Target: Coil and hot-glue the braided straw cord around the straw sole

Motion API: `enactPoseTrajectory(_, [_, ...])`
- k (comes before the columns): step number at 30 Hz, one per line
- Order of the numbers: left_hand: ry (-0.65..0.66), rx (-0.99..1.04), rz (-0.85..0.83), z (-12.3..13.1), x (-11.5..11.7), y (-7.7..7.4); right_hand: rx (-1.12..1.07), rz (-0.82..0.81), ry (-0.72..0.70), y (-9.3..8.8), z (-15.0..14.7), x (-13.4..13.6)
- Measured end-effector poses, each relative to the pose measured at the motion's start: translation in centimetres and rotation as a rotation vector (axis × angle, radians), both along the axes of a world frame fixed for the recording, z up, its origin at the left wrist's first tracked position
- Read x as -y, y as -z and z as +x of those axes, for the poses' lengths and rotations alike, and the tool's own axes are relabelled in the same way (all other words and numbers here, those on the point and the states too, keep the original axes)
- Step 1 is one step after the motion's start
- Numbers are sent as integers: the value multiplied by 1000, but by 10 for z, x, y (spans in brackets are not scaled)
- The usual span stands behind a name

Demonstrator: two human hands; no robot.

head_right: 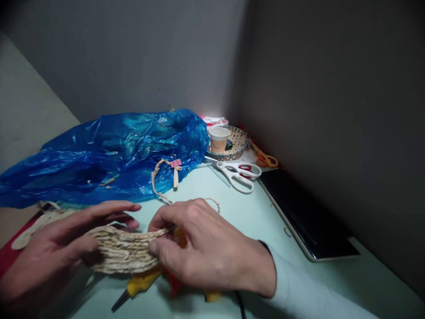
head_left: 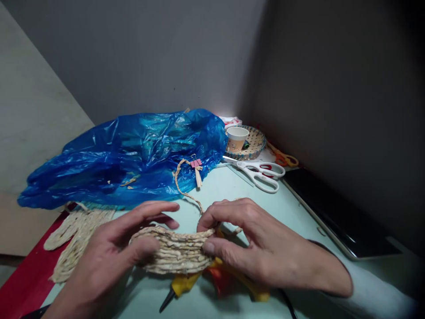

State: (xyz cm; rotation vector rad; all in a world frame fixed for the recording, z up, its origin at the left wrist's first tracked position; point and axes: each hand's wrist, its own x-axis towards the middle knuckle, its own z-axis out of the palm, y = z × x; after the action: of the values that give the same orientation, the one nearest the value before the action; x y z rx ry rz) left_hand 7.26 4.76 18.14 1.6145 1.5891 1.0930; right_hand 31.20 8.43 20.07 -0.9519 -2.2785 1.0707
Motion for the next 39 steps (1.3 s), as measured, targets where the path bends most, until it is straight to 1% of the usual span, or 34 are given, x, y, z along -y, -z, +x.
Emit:
enactPoseTrajectory(2, [22,4,-49,6,1,-1,-2,1,1,0,0,0])
enactPoseTrajectory(5, [-2,-7,-38,12,2,-2,35,20,-55,-1,3,-3])
enactPoseTrajectory(7, [-20,6,-45,14,4,-2,33,76,-95,-1,6,-5])
enactPoseTrajectory(9, [-30,30,-71,16,5,-4,4,157,-104,-1,8,-6])
enactPoseTrajectory(12, [-12,45,-87,18,6,-6,-25,234,-143,-1,10,-7])
enactPoseTrajectory(14, [14,44,-81,18,5,-7,-28,241,-181,0,11,-8])
enactPoseTrajectory(17, [48,36,-73,19,4,-8,-40,254,-198,-1,11,-7])
enactPoseTrajectory(26, [59,-13,-22,22,8,-6,-48,362,-249,-2,7,-7])
enactPoseTrajectory(30, [63,-22,36,22,11,-3,19,372,-238,-3,5,-5])
enactPoseTrajectory(34, [39,-48,59,21,14,0,123,311,-294,-6,4,-2])
enactPoseTrajectory(36, [16,-55,46,21,15,0,109,291,-300,-7,5,-1])
enactPoseTrajectory(39, [-13,-37,-11,23,14,0,14,303,-221,-4,4,-2])
